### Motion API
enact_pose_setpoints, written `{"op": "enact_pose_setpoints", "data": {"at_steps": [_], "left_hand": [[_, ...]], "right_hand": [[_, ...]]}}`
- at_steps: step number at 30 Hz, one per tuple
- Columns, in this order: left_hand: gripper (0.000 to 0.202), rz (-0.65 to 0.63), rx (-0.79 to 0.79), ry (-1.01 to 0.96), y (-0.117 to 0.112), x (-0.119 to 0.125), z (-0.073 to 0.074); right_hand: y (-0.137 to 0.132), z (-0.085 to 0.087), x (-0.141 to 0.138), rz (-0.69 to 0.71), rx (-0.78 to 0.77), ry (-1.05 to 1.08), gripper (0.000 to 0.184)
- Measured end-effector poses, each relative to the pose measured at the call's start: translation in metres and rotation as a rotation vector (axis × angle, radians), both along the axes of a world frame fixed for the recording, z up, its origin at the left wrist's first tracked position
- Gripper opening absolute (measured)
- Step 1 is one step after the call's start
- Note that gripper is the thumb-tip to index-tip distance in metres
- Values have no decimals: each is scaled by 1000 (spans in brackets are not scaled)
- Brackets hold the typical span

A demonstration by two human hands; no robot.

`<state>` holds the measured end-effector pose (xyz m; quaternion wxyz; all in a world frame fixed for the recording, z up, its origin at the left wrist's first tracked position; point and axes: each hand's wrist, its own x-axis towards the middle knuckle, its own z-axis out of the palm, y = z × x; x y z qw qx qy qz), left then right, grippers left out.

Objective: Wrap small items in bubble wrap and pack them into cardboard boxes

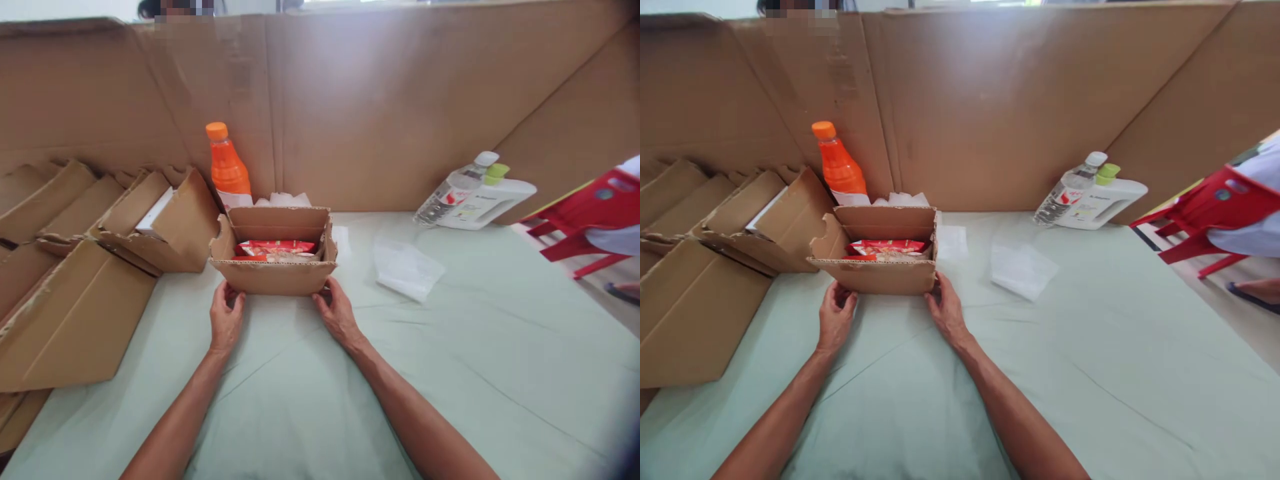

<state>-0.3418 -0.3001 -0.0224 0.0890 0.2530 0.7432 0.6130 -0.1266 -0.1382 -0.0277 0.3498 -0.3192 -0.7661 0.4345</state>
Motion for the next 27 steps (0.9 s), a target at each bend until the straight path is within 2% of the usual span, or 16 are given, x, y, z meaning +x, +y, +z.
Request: {"op": "enact_pose_setpoints", "data": {"at_steps": [4, 6, 8, 11, 14, 16, 18, 23, 27], "left_hand": [[49, -6, 8, 15, -8, 3, -2], [53, -6, 13, 22, -9, 1, -1], [59, 13, 23, 38, -10, -1, -1], [67, 35, 35, 63, -8, -3, -4], [68, 44, 44, 79, -5, -3, -7], [66, 56, 52, 91, -4, -2, -7], [63, 63, 55, 107, -5, 1, -4], [62, 36, 28, 190, -31, 26, 11], [54, -134, -73, 297, -61, 65, 17]], "right_hand": [[-11, -7, 2, 10, 44, -46, 55], [-13, -1, 1, 0, 66, -99, 57], [-6, 12, 8, -43, 90, -136, 55], [22, 41, 40, -174, 151, -190, 49], [60, 67, 87, -388, 167, -286, 55], [80, 76, 111, -547, 106, -433, 57], [87, 79, 126, -613, 47, -533, 53], [57, 74, 136, -553, 98, -474, 49], [42, 72, 139, -608, 66, -527, 50]]}}
